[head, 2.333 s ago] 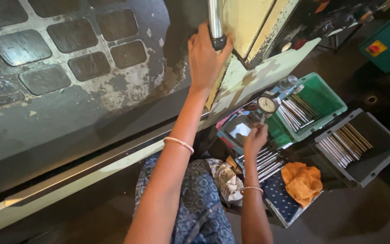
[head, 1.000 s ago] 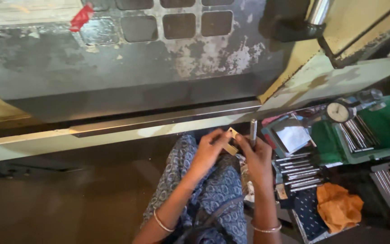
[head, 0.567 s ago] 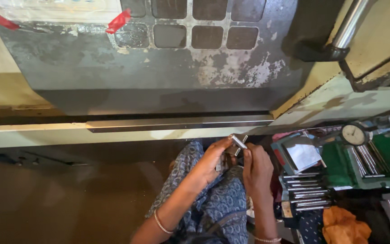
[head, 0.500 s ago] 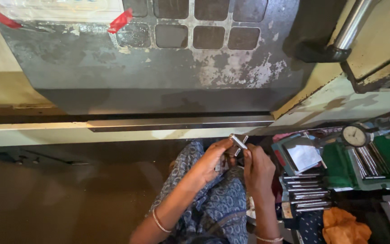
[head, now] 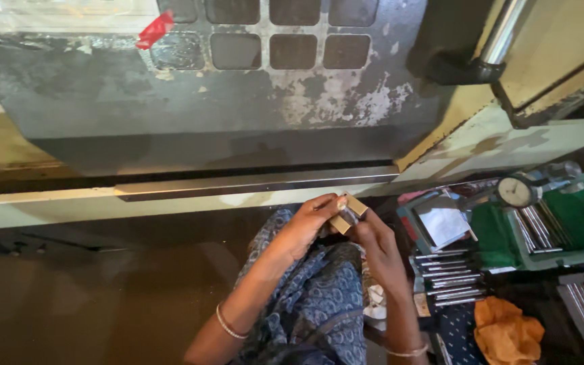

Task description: The person repeatedly picks up metal rods from a green tray, inserts them into a slot on a machine, and then removes them. The person also wipes the rods with a cloth between insertions.

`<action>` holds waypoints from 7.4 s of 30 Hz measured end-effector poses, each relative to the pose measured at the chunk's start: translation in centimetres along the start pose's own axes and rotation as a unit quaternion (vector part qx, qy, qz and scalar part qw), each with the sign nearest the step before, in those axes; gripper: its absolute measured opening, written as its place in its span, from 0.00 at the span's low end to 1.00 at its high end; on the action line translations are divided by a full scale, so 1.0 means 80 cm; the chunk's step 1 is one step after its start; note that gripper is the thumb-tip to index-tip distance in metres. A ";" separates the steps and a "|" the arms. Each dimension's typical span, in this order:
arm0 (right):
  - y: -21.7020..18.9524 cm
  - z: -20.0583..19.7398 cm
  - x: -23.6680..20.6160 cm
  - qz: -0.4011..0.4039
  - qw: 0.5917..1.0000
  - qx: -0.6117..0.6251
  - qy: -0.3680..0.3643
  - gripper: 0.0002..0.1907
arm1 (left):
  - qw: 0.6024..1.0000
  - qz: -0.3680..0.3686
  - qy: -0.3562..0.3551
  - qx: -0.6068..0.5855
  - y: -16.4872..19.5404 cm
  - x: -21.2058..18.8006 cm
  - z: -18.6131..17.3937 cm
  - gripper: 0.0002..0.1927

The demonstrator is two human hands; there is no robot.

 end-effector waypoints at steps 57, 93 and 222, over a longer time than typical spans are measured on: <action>-0.011 -0.059 -0.007 -0.021 0.992 0.065 0.104 0.12 | 0.999 0.012 0.035 0.032 0.019 -0.004 0.000 0.21; -0.066 -0.028 -0.024 -0.109 0.980 -0.031 0.166 0.13 | 0.998 -0.039 0.035 -0.022 0.040 0.015 0.017 0.22; 0.140 -0.362 -0.004 -0.139 0.924 -0.027 0.356 0.09 | 0.852 0.000 0.002 -0.524 -0.070 0.059 -0.009 0.08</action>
Point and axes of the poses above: each hand's wrist, its own x-axis towards the middle knuckle, its own z-axis out of the palm, y = z × x, the point moved 10 cm from there along x, towards the middle knuckle, and after that the axes turned 9 degrees about x, right-handed, at the moved point
